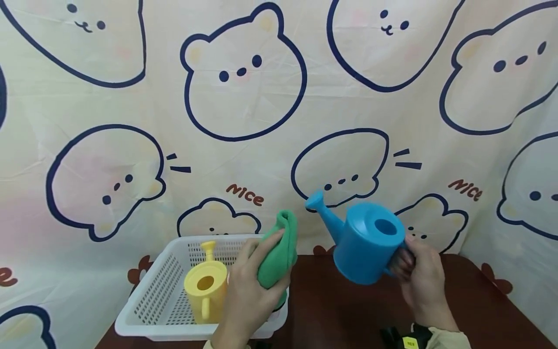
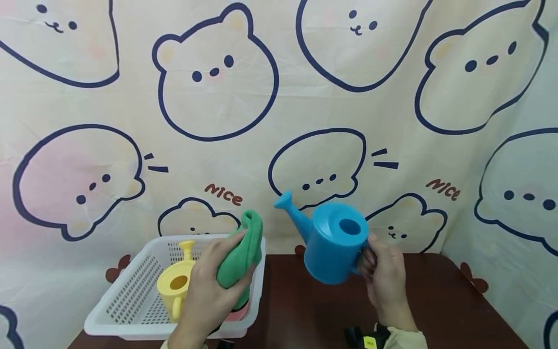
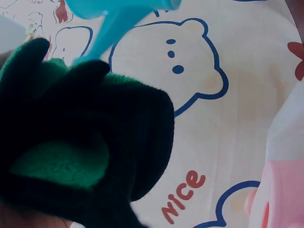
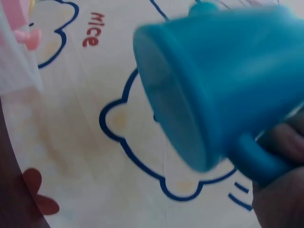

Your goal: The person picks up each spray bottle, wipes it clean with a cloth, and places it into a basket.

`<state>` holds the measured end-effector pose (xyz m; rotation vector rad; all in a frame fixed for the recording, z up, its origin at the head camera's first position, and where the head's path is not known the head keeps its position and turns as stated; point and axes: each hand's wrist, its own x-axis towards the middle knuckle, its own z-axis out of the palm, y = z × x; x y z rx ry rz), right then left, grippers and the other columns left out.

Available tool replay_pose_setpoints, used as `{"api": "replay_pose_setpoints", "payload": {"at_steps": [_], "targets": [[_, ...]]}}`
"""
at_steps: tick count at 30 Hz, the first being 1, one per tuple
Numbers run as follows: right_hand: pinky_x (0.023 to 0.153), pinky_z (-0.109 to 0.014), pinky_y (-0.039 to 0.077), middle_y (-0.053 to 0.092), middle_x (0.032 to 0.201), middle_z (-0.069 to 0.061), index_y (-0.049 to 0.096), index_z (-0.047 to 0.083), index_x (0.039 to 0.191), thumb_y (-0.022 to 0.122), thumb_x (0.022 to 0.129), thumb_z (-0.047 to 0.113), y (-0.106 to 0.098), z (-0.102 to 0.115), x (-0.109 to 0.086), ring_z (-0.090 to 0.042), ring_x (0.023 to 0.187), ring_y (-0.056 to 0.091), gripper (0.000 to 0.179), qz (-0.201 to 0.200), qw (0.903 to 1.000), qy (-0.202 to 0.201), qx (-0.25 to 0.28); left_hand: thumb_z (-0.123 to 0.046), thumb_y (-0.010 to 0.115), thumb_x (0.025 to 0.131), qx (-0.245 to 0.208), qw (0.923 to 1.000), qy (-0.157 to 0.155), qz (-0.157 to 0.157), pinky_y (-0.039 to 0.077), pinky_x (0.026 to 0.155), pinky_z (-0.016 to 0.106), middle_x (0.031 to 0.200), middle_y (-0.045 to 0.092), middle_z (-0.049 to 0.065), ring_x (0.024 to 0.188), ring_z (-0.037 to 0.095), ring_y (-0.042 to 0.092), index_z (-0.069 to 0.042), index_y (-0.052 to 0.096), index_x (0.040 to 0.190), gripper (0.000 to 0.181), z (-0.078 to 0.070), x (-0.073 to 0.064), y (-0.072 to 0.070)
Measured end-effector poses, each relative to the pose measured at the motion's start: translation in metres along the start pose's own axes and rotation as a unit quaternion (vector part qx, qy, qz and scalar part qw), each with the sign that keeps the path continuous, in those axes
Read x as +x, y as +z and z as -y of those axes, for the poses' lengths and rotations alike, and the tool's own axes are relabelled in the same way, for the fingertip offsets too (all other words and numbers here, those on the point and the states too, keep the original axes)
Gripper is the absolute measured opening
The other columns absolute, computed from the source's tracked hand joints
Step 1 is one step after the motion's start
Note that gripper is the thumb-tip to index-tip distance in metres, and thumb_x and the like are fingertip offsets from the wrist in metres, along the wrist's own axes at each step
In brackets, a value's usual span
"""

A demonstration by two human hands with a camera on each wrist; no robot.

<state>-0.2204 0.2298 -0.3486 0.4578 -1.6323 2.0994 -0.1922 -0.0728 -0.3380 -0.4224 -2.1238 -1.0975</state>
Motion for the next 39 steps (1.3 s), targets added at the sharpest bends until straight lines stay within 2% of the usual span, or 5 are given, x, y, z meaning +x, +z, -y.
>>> {"api": "replay_pose_setpoints", "payload": {"at_steps": [7, 11, 23, 29, 39], "targets": [[0.051, -0.043, 0.018, 0.026, 0.061, -0.007, 0.034, 0.005, 0.064, 0.028, 0.114, 0.012, -0.020, -0.007, 0.003, -0.026, 0.052, 0.024, 0.050, 0.046, 0.9977, -0.049, 0.007, -0.005, 0.091, 0.074, 0.002, 0.9970, 0.076, 0.011, 0.061, 0.087, 0.041, 0.119, 0.067, 0.000, 0.106, 0.014, 0.065, -0.036, 0.059, 0.149, 0.087, 0.010, 0.004, -0.003], [0.049, -0.040, 0.021, 0.027, 0.059, -0.007, 0.033, 0.005, 0.061, 0.026, 0.111, 0.006, -0.024, -0.007, 0.003, -0.024, 0.051, 0.027, 0.051, 0.072, 0.9951, -0.066, -0.010, 0.000, 0.090, 0.072, -0.002, 0.9955, 0.094, 0.004, 0.061, 0.087, 0.041, 0.118, 0.066, 0.001, 0.106, 0.015, 0.064, -0.034, 0.060, 0.148, 0.088, 0.015, 0.005, -0.008], [0.049, -0.038, 0.021, 0.031, 0.055, -0.005, 0.035, 0.003, 0.058, 0.027, 0.107, -0.003, -0.025, -0.002, -0.005, -0.021, 0.049, 0.030, 0.050, 0.064, 0.9918, -0.098, -0.051, -0.004, 0.090, 0.074, -0.002, 0.9972, 0.049, 0.056, 0.062, 0.092, 0.046, 0.126, 0.065, -0.002, 0.107, 0.017, 0.068, -0.042, 0.063, 0.143, 0.083, 0.012, 0.004, -0.012], [0.045, -0.037, 0.023, 0.029, 0.054, -0.007, 0.035, 0.003, 0.056, 0.027, 0.105, -0.005, -0.025, 0.004, -0.008, -0.020, 0.046, 0.030, 0.050, 0.084, 0.9886, -0.092, -0.084, -0.004, 0.089, 0.076, 0.008, 0.9962, 0.049, 0.072, 0.061, 0.087, 0.038, 0.122, 0.067, -0.001, 0.100, 0.013, 0.066, -0.041, 0.058, 0.148, 0.087, 0.011, 0.001, -0.013], [0.045, -0.035, 0.023, 0.028, 0.052, -0.005, 0.036, 0.003, 0.053, 0.036, 0.102, -0.011, -0.020, 0.012, -0.013, -0.020, 0.046, 0.029, 0.050, 0.034, 0.9849, -0.088, -0.146, -0.011, 0.093, 0.074, 0.063, 0.9932, 0.042, 0.088, 0.061, 0.086, 0.041, 0.126, 0.066, 0.001, 0.102, 0.017, 0.067, -0.048, 0.063, 0.141, 0.081, 0.003, -0.001, -0.015]]}}
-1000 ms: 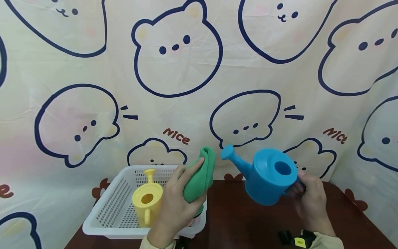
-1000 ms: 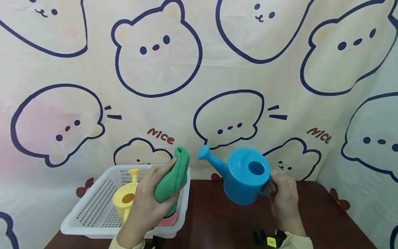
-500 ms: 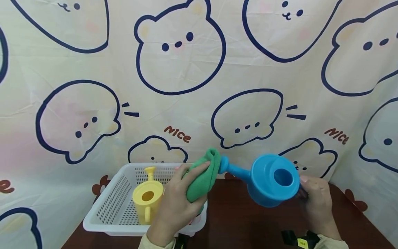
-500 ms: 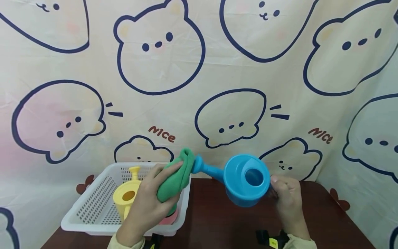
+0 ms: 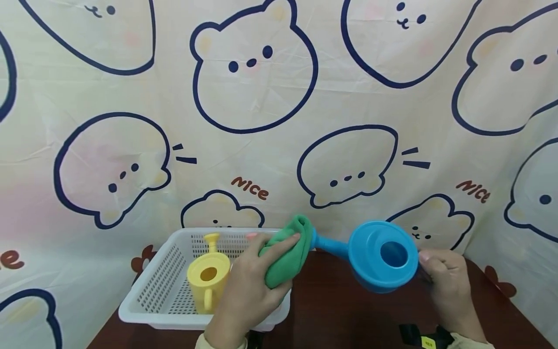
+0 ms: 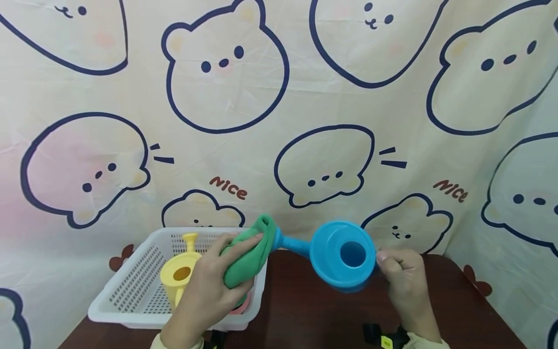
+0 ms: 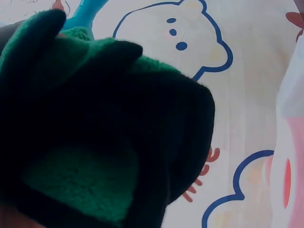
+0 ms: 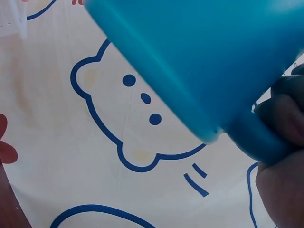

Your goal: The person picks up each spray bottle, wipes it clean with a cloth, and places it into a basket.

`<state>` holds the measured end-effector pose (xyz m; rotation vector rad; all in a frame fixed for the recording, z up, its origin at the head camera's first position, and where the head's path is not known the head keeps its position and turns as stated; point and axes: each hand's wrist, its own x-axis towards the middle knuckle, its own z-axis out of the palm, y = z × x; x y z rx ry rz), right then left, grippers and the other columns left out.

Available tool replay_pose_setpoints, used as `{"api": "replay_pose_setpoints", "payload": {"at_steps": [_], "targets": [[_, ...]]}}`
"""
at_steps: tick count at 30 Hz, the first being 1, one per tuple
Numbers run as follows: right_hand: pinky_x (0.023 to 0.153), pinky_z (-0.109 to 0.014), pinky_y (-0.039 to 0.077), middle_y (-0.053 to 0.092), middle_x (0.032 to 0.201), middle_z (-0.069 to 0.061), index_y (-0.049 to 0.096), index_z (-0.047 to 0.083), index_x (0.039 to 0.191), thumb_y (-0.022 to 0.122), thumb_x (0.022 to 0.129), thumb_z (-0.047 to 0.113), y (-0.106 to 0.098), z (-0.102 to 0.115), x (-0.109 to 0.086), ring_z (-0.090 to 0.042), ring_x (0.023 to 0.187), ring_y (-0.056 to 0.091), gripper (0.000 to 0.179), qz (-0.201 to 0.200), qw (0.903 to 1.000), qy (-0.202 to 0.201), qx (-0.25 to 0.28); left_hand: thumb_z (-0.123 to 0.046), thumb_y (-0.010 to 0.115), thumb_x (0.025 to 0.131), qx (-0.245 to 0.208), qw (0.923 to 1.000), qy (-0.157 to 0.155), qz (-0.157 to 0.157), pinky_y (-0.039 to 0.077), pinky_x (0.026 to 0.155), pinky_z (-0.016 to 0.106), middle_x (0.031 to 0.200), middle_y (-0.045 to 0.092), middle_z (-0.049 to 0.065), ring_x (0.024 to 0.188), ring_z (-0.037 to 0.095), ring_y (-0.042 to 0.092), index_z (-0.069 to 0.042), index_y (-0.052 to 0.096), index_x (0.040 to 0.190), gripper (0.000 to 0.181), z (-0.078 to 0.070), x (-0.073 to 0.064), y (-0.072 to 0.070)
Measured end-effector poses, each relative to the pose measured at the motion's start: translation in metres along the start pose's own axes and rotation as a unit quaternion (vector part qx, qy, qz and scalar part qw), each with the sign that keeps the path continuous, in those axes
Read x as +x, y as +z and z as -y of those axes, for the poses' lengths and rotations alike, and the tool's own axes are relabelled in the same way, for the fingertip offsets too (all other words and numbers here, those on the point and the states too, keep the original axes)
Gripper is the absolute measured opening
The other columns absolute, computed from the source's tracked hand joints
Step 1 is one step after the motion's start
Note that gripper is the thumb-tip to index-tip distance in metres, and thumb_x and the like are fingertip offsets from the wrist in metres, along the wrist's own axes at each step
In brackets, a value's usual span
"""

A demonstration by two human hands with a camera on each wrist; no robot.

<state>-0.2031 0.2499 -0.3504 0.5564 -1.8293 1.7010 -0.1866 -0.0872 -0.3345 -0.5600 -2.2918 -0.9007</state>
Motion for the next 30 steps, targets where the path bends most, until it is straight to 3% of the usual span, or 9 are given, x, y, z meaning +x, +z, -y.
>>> {"api": "replay_pose_setpoints", "payload": {"at_steps": [5, 12, 22, 27, 30], "targets": [[0.046, -0.034, 0.025, 0.028, 0.053, -0.004, 0.038, 0.004, 0.053, 0.038, 0.101, -0.013, -0.001, 0.006, -0.002, -0.018, 0.047, 0.029, 0.051, -0.008, 0.9997, -0.014, -0.017, -0.014, 0.095, 0.073, 0.027, 0.9993, 0.020, -0.017, 0.060, 0.085, 0.039, 0.125, 0.067, 0.001, 0.101, 0.016, 0.067, -0.047, 0.065, 0.139, 0.079, -0.002, 0.000, 0.003], [0.048, -0.035, 0.027, 0.030, 0.053, -0.003, 0.039, 0.004, 0.054, 0.038, 0.102, -0.013, -0.004, 0.011, -0.006, -0.018, 0.047, 0.032, 0.050, -0.010, 0.9996, -0.001, -0.025, -0.014, 0.095, 0.070, 0.035, 0.9984, 0.030, -0.033, 0.058, 0.081, 0.036, 0.121, 0.068, 0.001, 0.101, 0.016, 0.068, -0.047, 0.067, 0.137, 0.080, -0.001, -0.002, 0.005], [0.049, -0.033, 0.028, 0.043, 0.053, 0.001, 0.062, 0.008, 0.060, 0.041, 0.100, -0.016, -0.004, 0.013, -0.007, -0.013, 0.050, 0.043, 0.051, 0.025, 0.9985, -0.041, -0.027, -0.016, 0.096, 0.074, 0.037, 0.9988, 0.013, -0.030, 0.059, 0.084, 0.040, 0.122, 0.067, 0.003, 0.102, 0.020, 0.069, -0.046, 0.067, 0.138, 0.076, 0.000, -0.003, 0.005], [0.049, -0.032, 0.030, 0.042, 0.055, -0.001, 0.062, 0.007, 0.062, 0.036, 0.098, -0.019, -0.007, 0.016, -0.004, -0.014, 0.051, 0.041, 0.052, 0.070, 0.9950, -0.071, 0.003, -0.017, 0.096, 0.074, 0.040, 0.9986, 0.012, -0.033, 0.059, 0.084, 0.039, 0.122, 0.067, 0.002, 0.101, 0.020, 0.069, -0.044, 0.067, 0.138, 0.075, 0.001, -0.003, 0.005], [0.049, -0.031, 0.031, 0.042, 0.056, -0.002, 0.059, 0.007, 0.061, 0.034, 0.099, -0.019, -0.008, 0.017, -0.004, -0.015, 0.051, 0.042, 0.052, 0.078, 0.9939, -0.077, 0.009, -0.017, 0.095, 0.075, 0.044, 0.9986, 0.009, -0.030, 0.059, 0.083, 0.039, 0.123, 0.068, 0.003, 0.101, 0.020, 0.069, -0.044, 0.067, 0.138, 0.075, 0.002, -0.002, 0.005]]}}
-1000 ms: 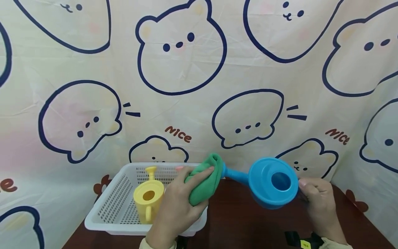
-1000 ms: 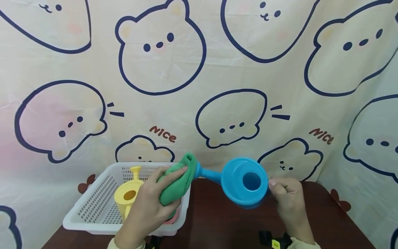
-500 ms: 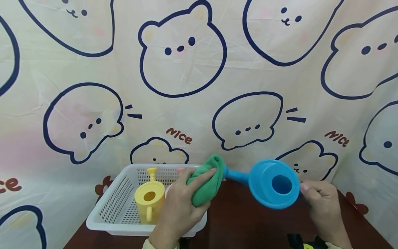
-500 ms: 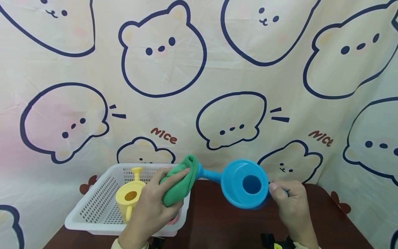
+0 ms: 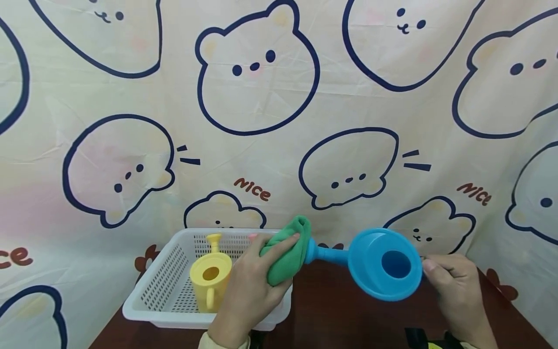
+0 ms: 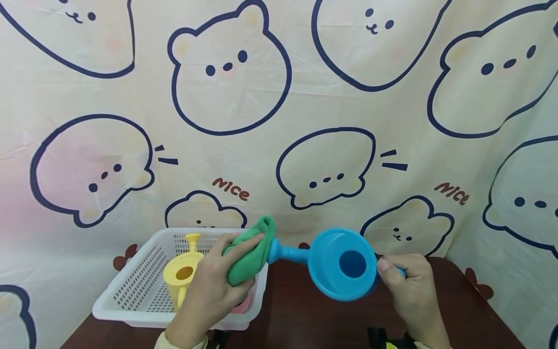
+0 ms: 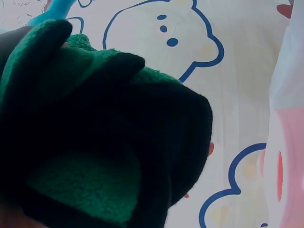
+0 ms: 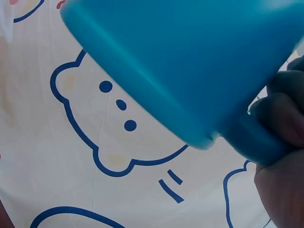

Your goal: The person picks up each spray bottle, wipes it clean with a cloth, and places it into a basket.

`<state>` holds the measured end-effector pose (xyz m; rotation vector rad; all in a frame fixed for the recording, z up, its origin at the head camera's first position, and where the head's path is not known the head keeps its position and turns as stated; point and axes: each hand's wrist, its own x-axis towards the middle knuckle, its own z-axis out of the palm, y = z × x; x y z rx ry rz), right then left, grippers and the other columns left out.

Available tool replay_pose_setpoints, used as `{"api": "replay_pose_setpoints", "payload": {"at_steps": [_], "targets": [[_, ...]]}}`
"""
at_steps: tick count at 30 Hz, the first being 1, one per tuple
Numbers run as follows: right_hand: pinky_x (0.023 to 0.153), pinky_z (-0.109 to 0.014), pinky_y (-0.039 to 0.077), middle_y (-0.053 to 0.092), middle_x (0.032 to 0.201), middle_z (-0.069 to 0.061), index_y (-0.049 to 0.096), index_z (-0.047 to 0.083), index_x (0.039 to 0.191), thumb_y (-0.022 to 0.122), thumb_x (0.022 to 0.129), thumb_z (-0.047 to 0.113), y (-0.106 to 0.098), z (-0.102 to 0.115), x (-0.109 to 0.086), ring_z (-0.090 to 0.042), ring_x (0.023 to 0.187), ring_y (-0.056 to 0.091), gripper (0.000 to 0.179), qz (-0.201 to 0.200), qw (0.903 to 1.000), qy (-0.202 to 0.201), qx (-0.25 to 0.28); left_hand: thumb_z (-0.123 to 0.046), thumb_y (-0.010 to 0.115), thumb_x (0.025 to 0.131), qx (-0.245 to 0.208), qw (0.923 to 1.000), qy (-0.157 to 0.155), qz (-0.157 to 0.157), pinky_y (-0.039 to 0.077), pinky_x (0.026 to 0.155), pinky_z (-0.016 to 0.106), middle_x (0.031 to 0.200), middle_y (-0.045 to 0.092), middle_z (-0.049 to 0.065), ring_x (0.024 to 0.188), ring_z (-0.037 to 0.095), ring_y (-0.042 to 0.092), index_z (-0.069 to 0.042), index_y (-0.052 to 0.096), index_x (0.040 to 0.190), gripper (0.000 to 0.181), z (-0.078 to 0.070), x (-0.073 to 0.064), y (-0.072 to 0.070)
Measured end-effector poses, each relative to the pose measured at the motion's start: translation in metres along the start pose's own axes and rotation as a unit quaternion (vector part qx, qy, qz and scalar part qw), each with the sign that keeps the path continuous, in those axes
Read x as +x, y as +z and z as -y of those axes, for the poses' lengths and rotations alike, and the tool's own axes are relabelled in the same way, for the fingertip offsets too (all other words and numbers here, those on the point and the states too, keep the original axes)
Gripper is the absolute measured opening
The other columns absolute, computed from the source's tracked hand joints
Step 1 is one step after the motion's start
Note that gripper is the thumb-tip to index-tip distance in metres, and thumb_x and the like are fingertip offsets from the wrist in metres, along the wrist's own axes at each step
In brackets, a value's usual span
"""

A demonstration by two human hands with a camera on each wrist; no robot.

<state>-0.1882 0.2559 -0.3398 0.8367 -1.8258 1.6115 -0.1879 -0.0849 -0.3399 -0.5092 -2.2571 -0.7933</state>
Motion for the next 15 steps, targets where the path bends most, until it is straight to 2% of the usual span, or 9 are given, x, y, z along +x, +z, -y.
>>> {"api": "replay_pose_setpoints", "payload": {"at_steps": [4, 8, 11, 15], "targets": [[0.047, -0.033, 0.028, 0.038, 0.054, -0.003, 0.053, 0.005, 0.058, 0.037, 0.102, -0.015, 0.0034, 0.0001, -0.0019, -0.015, 0.048, 0.040, 0.051, -0.046, 0.9987, 0.017, -0.007, -0.017, 0.094, 0.075, 0.006, 0.9999, -0.006, 0.010, 0.059, 0.083, 0.040, 0.124, 0.068, 0.003, 0.100, 0.021, 0.068, -0.043, 0.067, 0.138, 0.074, -0.0001, 0.0003, 0.0002], [0.044, -0.034, 0.025, 0.032, 0.052, -0.002, 0.044, 0.006, 0.054, 0.040, 0.104, -0.011, 0.0068, 0.0026, -0.0025, -0.015, 0.045, 0.034, 0.052, -0.105, 0.9899, 0.065, -0.068, -0.016, 0.094, 0.075, 0.010, 0.9996, -0.012, 0.023, 0.058, 0.083, 0.042, 0.125, 0.068, 0.003, 0.098, 0.020, 0.067, -0.044, 0.066, 0.139, 0.075, -0.0013, 0.0003, 0.0001], [0.043, -0.034, 0.024, 0.032, 0.051, -0.001, 0.040, 0.006, 0.053, 0.041, 0.104, -0.008, 0.0072, 0.0047, -0.0019, -0.016, 0.044, 0.032, 0.053, -0.128, 0.9809, 0.093, -0.113, -0.016, 0.093, 0.075, 0.013, 0.9994, -0.012, 0.029, 0.058, 0.083, 0.043, 0.125, 0.067, 0.002, 0.100, 0.020, 0.066, -0.045, 0.065, 0.140, 0.077, -0.0024, 0.0002, 0.0000], [0.043, -0.035, 0.024, 0.033, 0.050, -0.001, 0.041, 0.006, 0.053, 0.043, 0.105, -0.006, 0.0074, 0.0052, -0.0016, -0.016, 0.044, 0.033, 0.053, -0.142, 0.9780, 0.101, -0.115, -0.016, 0.094, 0.074, 0.014, 0.9995, -0.011, 0.024, 0.059, 0.084, 0.044, 0.125, 0.068, 0.002, 0.101, 0.020, 0.067, -0.046, 0.065, 0.139, 0.077, -0.0035, -0.0001, 0.0001]]}}
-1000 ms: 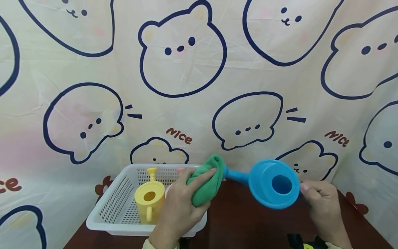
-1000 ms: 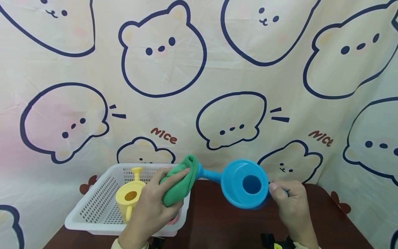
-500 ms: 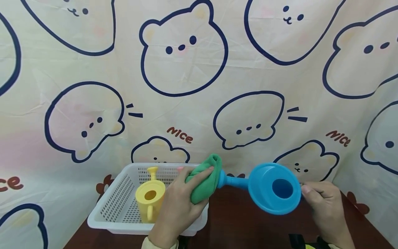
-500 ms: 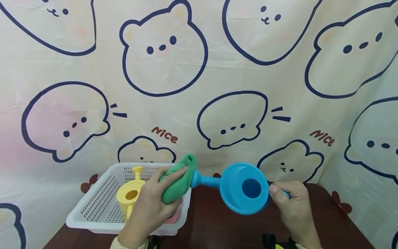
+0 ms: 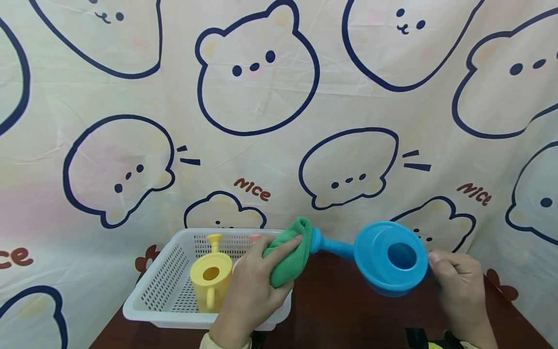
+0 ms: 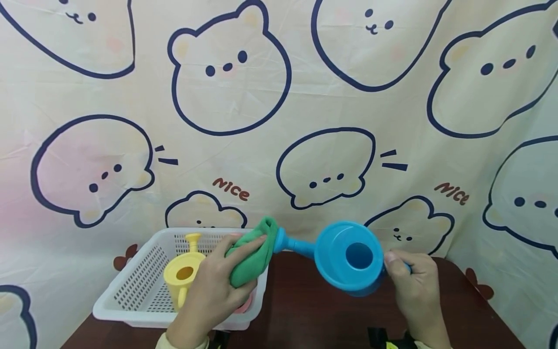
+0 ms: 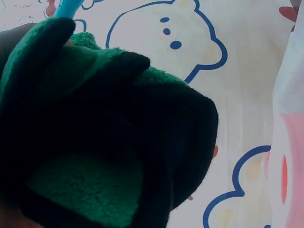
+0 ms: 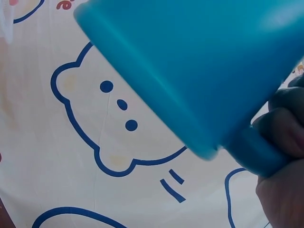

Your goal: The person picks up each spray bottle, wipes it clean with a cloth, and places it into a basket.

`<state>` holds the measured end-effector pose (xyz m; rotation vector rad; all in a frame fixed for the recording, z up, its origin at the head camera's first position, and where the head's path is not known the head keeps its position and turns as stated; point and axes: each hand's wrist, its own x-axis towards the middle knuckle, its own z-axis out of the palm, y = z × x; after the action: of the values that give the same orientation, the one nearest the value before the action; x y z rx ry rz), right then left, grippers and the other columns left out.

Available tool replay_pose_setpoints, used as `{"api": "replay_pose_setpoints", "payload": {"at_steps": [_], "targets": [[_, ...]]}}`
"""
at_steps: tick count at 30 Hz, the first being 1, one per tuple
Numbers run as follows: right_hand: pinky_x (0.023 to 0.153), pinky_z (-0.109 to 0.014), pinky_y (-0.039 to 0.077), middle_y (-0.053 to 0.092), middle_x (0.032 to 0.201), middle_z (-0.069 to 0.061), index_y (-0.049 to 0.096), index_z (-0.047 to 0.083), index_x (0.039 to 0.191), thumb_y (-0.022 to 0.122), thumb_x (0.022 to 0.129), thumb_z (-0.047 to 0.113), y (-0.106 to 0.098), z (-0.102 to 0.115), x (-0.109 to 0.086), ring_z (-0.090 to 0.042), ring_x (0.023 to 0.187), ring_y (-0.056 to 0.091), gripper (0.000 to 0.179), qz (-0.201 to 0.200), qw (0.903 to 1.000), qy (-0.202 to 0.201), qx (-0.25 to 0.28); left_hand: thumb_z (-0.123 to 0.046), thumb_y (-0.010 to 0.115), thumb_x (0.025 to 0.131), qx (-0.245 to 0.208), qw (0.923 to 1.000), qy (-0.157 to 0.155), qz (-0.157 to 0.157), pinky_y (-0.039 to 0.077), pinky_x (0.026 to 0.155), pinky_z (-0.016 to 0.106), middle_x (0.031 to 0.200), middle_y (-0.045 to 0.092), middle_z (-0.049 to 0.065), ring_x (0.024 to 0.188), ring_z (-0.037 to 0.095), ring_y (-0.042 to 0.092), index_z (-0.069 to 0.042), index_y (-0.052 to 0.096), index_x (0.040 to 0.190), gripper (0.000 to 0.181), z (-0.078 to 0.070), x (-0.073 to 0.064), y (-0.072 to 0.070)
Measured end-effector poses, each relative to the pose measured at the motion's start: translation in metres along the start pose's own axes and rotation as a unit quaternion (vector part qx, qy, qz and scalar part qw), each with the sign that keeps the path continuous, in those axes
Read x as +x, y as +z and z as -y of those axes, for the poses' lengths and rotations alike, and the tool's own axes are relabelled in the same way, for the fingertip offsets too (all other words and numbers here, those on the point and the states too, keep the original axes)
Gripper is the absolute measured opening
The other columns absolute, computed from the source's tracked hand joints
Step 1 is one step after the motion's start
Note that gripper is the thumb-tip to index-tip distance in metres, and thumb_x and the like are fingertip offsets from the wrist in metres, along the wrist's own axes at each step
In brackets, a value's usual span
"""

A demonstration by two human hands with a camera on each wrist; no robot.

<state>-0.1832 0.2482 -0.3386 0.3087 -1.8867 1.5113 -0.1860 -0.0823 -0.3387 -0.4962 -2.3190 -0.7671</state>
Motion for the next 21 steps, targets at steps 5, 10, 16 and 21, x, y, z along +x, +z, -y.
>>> {"api": "replay_pose_setpoints", "payload": {"at_steps": [5, 10, 16, 21], "targets": [[0.047, -0.038, 0.024, 0.035, 0.049, 0.000, 0.043, 0.005, 0.053, 0.044, 0.108, 0.003, 0.004, 0.001, 0.000, -0.017, 0.045, 0.033, 0.055, -0.024, 0.9989, 0.025, 0.031, -0.016, 0.096, 0.072, -0.016, 0.9996, -0.002, -0.022, 0.060, 0.084, 0.043, 0.124, 0.068, 0.003, 0.101, 0.021, 0.069, -0.044, 0.066, 0.140, 0.080, -0.002, 0.000, 0.000], [0.051, -0.040, 0.021, 0.034, 0.052, -0.002, 0.041, 0.003, 0.055, 0.040, 0.110, 0.005, 0.011, -0.001, 0.003, -0.019, 0.047, 0.031, 0.055, -0.001, 0.9897, 0.009, 0.143, -0.011, 0.094, 0.072, -0.056, 0.9967, 0.000, -0.058, 0.061, 0.086, 0.042, 0.121, 0.067, 0.002, 0.102, 0.017, 0.068, -0.042, 0.064, 0.143, 0.083, -0.006, -0.001, 0.003], [0.053, -0.040, 0.020, 0.032, 0.057, -0.004, 0.039, 0.004, 0.058, 0.031, 0.112, 0.004, 0.014, -0.005, 0.007, -0.021, 0.050, 0.031, 0.054, 0.046, 0.9701, -0.024, 0.237, -0.005, 0.091, 0.070, -0.093, 0.9890, 0.044, -0.106, 0.063, 0.086, 0.041, 0.121, 0.066, 0.003, 0.104, 0.013, 0.066, -0.037, 0.062, 0.145, 0.087, -0.009, -0.002, 0.010], [0.053, -0.039, 0.020, 0.030, 0.059, -0.005, 0.037, 0.005, 0.061, 0.027, 0.113, 0.004, 0.019, -0.003, 0.009, -0.021, 0.051, 0.030, 0.053, 0.060, 0.9640, -0.026, 0.258, -0.009, 0.095, 0.069, -0.105, 0.9848, 0.074, -0.117, 0.063, 0.087, 0.040, 0.124, 0.065, 0.004, 0.109, 0.014, 0.065, -0.033, 0.063, 0.145, 0.086, -0.012, -0.001, 0.017]]}}
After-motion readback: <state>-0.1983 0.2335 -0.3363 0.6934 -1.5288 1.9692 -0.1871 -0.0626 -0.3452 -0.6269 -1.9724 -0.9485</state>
